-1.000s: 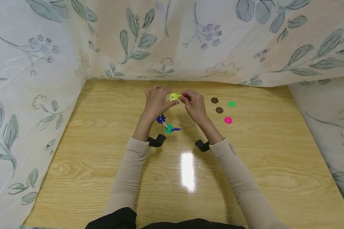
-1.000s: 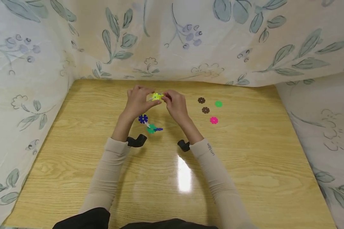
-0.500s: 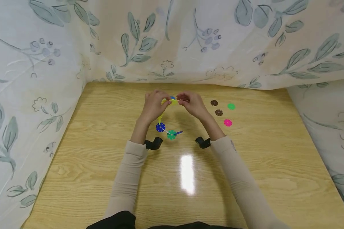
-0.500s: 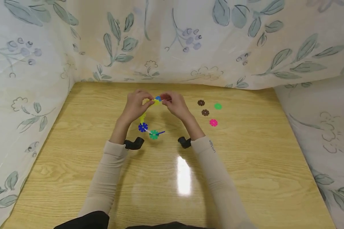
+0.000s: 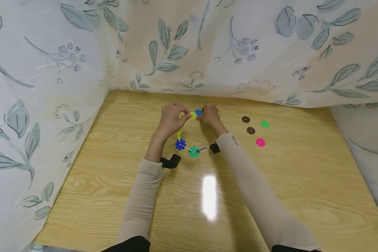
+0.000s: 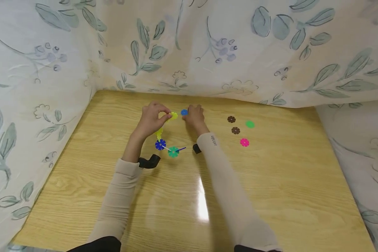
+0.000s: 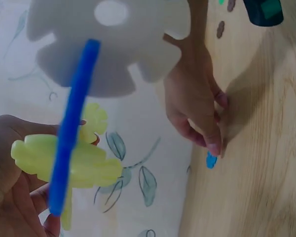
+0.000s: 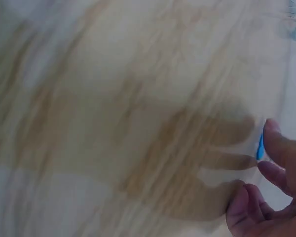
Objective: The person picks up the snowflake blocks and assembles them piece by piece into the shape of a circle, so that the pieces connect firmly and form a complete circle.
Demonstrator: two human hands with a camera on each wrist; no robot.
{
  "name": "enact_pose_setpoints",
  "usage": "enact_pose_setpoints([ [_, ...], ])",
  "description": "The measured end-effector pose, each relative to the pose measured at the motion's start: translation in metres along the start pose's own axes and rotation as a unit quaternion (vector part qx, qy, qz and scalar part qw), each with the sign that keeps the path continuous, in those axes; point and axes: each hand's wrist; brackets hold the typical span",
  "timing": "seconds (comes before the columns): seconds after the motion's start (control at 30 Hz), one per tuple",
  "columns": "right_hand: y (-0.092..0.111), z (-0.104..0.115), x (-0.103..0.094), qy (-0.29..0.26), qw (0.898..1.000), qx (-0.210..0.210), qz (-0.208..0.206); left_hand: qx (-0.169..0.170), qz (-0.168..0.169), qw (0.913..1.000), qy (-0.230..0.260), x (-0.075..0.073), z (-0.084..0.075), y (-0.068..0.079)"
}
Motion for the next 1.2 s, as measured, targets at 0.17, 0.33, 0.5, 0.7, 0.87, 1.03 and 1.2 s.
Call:
enact_pose_setpoints([
  [0.17, 0.001, 0.0, 0.006, -0.027, 0.999, 0.01, -0.022, -0.001, -0.004, 1.0, -0.009, 0.001, 0.001, 0.002],
  [0.33, 0.0, -0.003, 0.007, -0.029, 0.999, 0.015, -0.031, 0.002, -0.005, 0.9999, -0.009, 0.003, 0.001, 0.003],
  [0.5, -0.001, -0.006, 0.004, -0.048, 0.998, 0.02, -0.028, 0.008, -0.007, 0.9999, -0.013, 0.005, 0.002, 0.003],
  [0.7, 0.001, -0.009, 0.001, -0.12, 0.992, -0.031, -0.004, -0.005, -0.005, 0.9998, -0.016, 0.003, 0.007, 0.002],
  [0.87, 0.018, -0.019, -0.019, -0.253, 0.966, -0.032, 0.028, 0.002, -0.008, 0.9999, -0.011, 0.004, 0.003, -0.004],
  [1.03, 0.047, -0.022, -0.051, -0.364, 0.929, -0.018, 0.06, 0.008, -0.014, 0.9998, -0.01, 0.008, -0.002, -0.009],
  [1.2, 0.073, -0.017, -0.07, -0.412, 0.907, -0.051, 0.069, 0.022, -0.021, 0.9995, -0.006, 0.01, -0.009, -0.014],
])
Point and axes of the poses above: each hand's wrist, its own y-axis away from the middle knuckle, its own x-axis out of the palm, z = x × y, and after that the axes turned 11 degrees about x, right-handed
